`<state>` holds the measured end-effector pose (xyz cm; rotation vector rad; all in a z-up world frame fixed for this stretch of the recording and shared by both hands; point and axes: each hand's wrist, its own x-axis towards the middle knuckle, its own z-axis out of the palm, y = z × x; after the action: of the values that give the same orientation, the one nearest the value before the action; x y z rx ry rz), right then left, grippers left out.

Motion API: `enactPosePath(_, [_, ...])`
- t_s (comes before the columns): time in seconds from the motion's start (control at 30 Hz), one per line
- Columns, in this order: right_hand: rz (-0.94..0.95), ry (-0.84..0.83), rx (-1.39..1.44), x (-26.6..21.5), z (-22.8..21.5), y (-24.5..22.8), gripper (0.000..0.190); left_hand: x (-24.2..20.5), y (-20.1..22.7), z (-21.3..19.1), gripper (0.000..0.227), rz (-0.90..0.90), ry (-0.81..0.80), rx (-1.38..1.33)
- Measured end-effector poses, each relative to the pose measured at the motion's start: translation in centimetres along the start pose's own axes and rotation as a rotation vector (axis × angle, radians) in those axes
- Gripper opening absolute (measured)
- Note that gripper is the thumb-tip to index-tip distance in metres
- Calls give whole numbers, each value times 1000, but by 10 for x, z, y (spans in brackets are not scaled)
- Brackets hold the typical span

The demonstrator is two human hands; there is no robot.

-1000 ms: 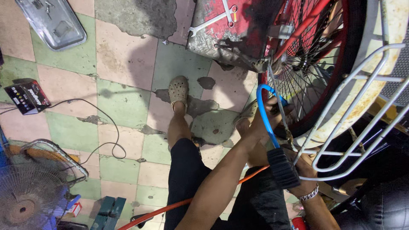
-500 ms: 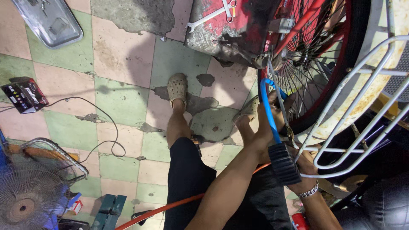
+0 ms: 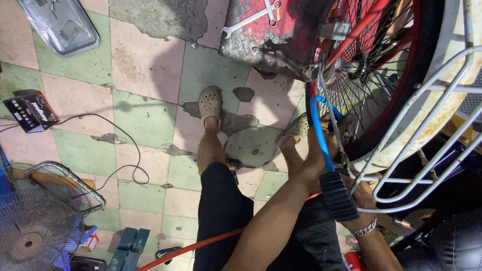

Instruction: The person works on a red bicycle, adjusting the seat, handling electrical wires near the frame, using a wrench on the wheel assembly, and inflating the tire with a pump.

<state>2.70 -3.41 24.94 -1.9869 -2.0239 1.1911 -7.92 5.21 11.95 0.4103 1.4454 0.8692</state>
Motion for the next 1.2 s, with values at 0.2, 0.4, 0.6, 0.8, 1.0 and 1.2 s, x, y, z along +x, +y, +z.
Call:
enactPosePath(0.2, [28,3,31,2,-2,1,46,21,-21,-7,29,-140,-293,-198])
enactPosePath(0.4, [-4,11,4,6,-2,-5,44,29,-32,-33,35,-400,-421,-615])
enactPosePath(0.6, [-33,32,42,10,-3,-14,41,16,-26,-67,38,-79,-175,173])
enactPosePath(0.8, [-63,54,18,10,-5,-10,46,17,-21,-69,33,-113,-280,-364])
enactPosePath(1.0, [44,52,144,3,1,-4,44,18,-13,-34,29,-336,-268,-664])
enactPosePath(1.2, [59,8,69,0,0,-1,55,11,-4,-14,15,-118,-240,-401])
